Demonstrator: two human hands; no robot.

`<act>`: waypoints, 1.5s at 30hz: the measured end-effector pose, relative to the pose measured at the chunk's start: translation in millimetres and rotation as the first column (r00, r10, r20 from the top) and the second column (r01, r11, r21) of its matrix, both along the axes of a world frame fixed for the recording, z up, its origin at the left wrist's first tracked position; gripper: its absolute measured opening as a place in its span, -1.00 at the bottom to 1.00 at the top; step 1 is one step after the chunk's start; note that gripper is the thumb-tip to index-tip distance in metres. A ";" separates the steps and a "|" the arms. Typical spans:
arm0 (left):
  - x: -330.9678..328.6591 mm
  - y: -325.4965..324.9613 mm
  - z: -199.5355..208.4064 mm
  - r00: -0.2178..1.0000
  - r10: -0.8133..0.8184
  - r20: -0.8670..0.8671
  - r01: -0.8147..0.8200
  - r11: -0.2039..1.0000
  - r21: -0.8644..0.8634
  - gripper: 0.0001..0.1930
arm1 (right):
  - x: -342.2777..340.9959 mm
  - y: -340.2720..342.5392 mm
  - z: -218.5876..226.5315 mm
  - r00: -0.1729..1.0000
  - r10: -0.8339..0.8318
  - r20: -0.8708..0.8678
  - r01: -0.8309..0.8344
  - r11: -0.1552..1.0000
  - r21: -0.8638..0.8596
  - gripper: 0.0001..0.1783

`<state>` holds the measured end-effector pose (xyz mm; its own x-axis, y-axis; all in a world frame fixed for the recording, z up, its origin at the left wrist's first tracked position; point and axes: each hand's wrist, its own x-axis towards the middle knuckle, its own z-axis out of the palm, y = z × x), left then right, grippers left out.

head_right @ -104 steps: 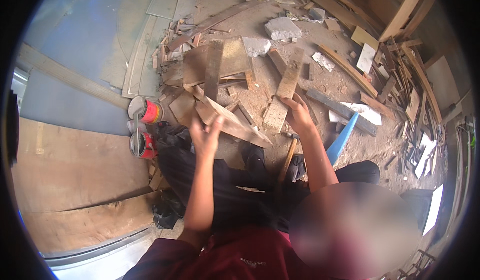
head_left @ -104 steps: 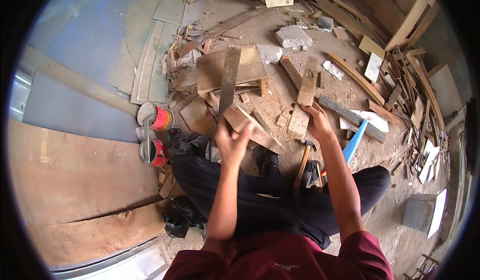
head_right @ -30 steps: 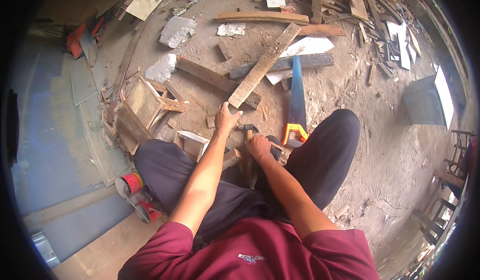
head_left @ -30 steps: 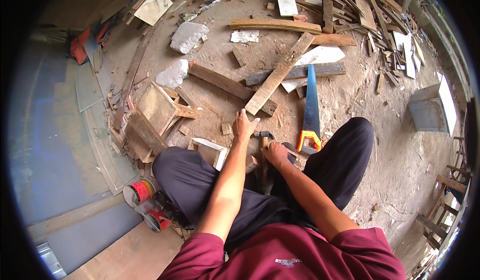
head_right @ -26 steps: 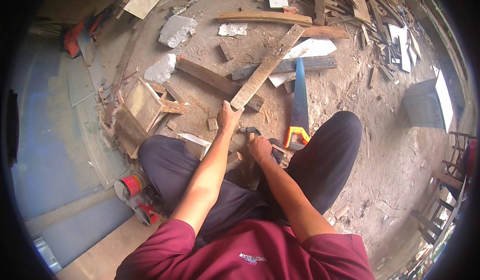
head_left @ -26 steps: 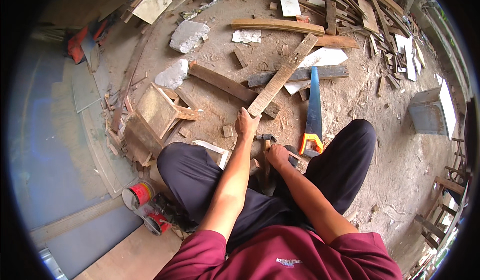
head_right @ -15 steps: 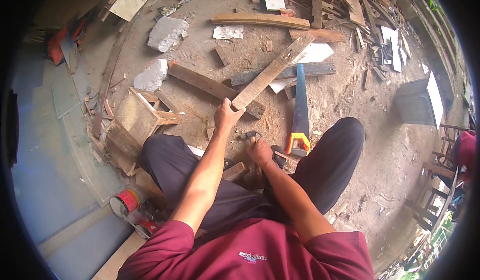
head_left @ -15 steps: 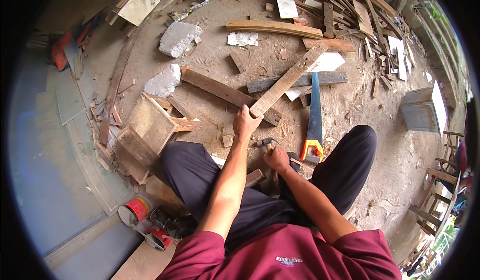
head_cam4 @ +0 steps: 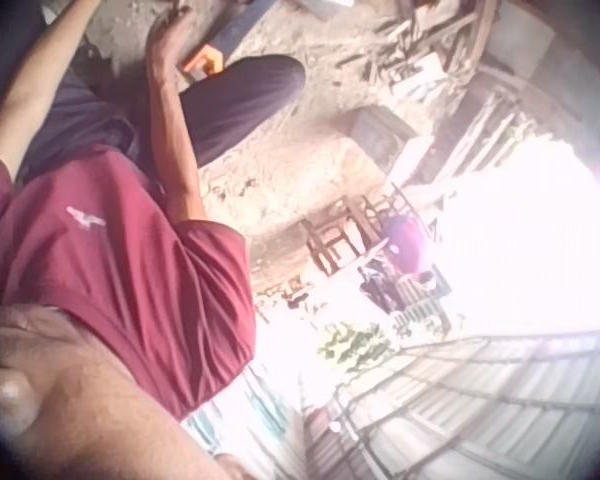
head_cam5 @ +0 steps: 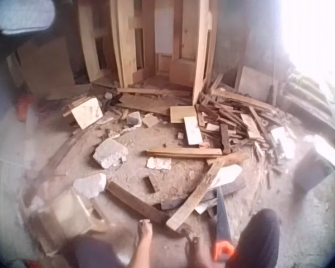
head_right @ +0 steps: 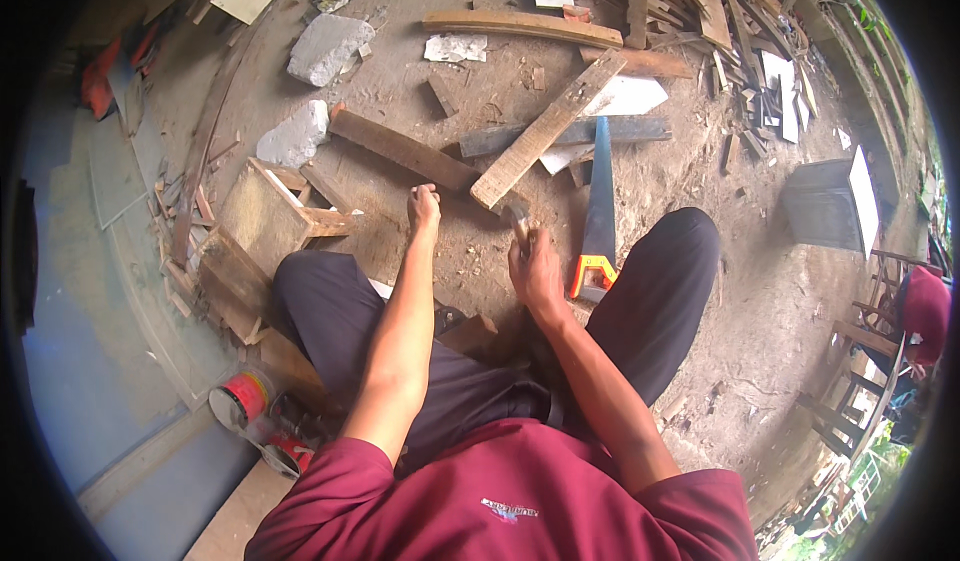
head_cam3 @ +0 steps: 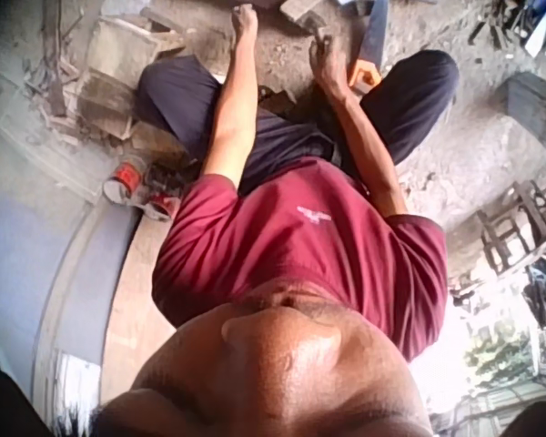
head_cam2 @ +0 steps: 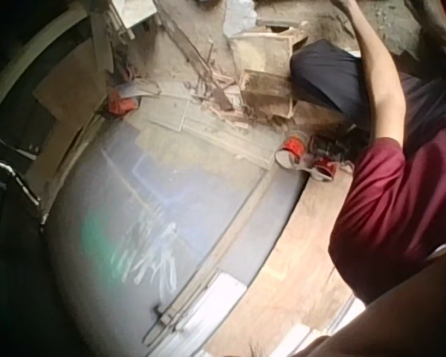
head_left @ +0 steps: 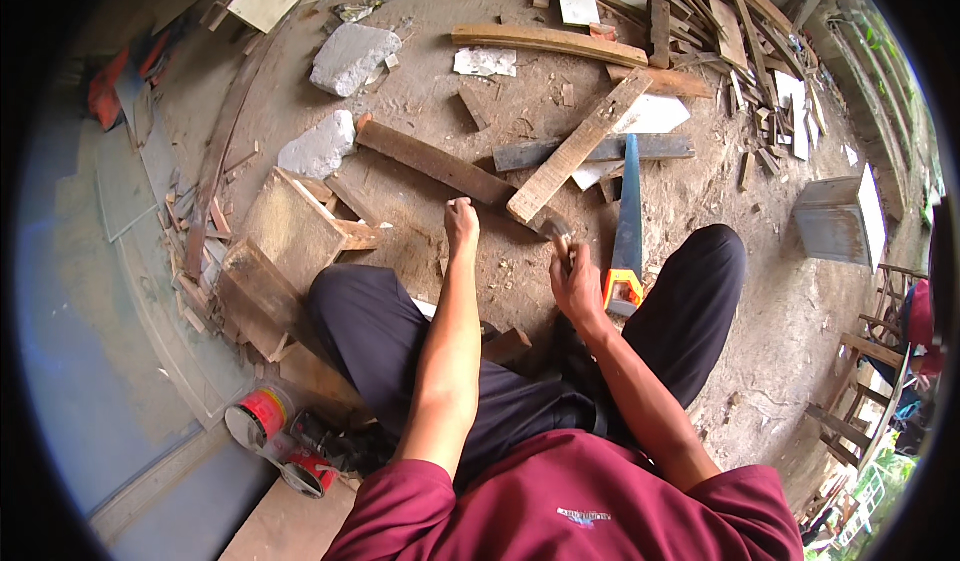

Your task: The person sits on the floor and uses a hand saw to cut a wooden plank, then uses a hammer to break and shape the wood. They repeatedly pick up, inspect, and break pieces of wood, handling them one at a time.

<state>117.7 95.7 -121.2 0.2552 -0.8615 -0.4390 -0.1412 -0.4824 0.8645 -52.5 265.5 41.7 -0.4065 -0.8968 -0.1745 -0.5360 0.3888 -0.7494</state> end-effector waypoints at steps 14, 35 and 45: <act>-51.1 35.3 76.8 0.892 -0.145 -0.428 0.119 0.989 -0.087 -0.68 | -19.8 -38.5 -73.9 1.000 0.015 0.006 -0.013 0.965 -0.261 -0.63; -61.6 65.8 69.4 0.892 -0.375 0.251 0.419 0.895 -0.153 -0.80 | -21.8 -36.4 -63.2 0.990 -0.028 0.140 0.057 0.976 -0.209 -0.61; -73.8 52.5 93.9 0.667 -0.380 0.641 0.615 0.767 -0.185 -0.84 | -25.0 -35.2 -61.5 0.987 -0.003 0.162 0.033 0.983 -0.183 -0.59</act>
